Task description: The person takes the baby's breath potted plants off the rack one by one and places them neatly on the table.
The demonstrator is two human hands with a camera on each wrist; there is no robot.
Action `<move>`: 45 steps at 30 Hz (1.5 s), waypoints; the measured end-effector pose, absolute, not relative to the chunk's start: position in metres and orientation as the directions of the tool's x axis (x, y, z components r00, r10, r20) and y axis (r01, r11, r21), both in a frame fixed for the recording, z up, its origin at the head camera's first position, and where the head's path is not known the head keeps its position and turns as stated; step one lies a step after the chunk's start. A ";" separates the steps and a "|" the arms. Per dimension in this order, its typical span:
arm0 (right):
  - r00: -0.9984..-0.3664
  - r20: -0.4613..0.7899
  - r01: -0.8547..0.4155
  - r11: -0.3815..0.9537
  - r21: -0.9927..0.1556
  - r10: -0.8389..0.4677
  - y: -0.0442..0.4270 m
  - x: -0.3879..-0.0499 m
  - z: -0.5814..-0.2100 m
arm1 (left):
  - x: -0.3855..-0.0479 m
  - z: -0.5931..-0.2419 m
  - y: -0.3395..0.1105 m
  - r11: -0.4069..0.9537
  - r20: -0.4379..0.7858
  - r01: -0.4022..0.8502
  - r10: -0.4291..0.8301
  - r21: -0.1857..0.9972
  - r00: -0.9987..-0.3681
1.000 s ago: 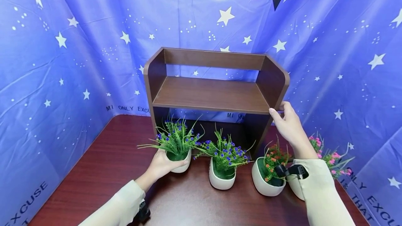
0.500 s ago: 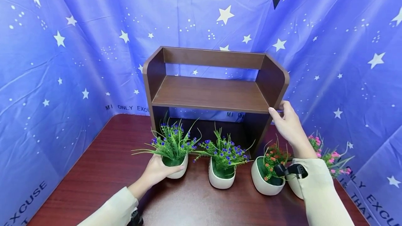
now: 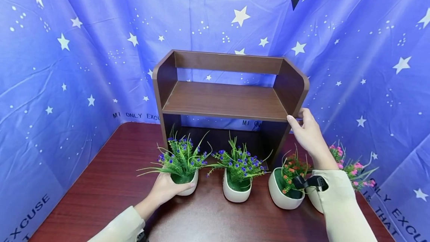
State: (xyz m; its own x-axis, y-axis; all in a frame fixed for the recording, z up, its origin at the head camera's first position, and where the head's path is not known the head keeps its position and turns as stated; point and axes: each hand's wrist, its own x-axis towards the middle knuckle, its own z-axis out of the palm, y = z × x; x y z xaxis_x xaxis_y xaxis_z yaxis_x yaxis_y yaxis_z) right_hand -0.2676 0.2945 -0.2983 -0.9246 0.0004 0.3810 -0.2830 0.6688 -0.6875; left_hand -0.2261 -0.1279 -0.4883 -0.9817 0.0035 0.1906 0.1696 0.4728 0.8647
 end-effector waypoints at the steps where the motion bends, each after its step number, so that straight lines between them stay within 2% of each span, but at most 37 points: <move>1: -0.924 0.382 -0.283 0.669 -0.687 0.000 0.295 -0.268 -0.299 | -0.225 -0.488 -0.128 0.483 0.192 0.171 0.006 0.859 -0.981; 18: -0.924 0.381 -0.280 0.676 -0.682 0.003 0.295 -0.267 -0.300 | -0.222 -0.488 -0.129 0.540 0.203 0.180 0.017 0.822 -0.979; 28: -0.920 0.391 -0.288 0.676 -0.678 0.001 0.295 -0.268 -0.299 | -0.226 -0.485 -0.133 0.427 0.226 0.227 0.052 0.876 -0.973; 34: -0.914 0.405 -0.299 0.676 -0.673 -0.001 0.294 -0.268 -0.298 | -0.229 -0.478 -0.137 0.395 0.224 0.214 0.020 0.894 -0.974; 40: -0.912 0.409 -0.301 0.675 -0.674 0.001 0.293 -0.268 -0.299 | -0.231 -0.466 -0.145 0.302 0.215 0.201 -0.014 0.932 -0.977; 45: -0.914 0.406 -0.302 0.671 -0.678 0.000 0.293 -0.267 -0.299 | -0.232 -0.460 -0.151 0.329 0.216 0.189 -0.048 0.925 -0.975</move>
State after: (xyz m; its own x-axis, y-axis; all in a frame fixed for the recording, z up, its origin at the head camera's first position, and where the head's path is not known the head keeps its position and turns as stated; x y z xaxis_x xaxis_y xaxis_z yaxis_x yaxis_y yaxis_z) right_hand -0.2671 0.2933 -0.2985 -0.9138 -0.0005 0.4061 -0.3015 0.6707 -0.6777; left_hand -0.2316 -0.1515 -0.4601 -0.9753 -0.0477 0.2157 0.1885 0.3291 0.9253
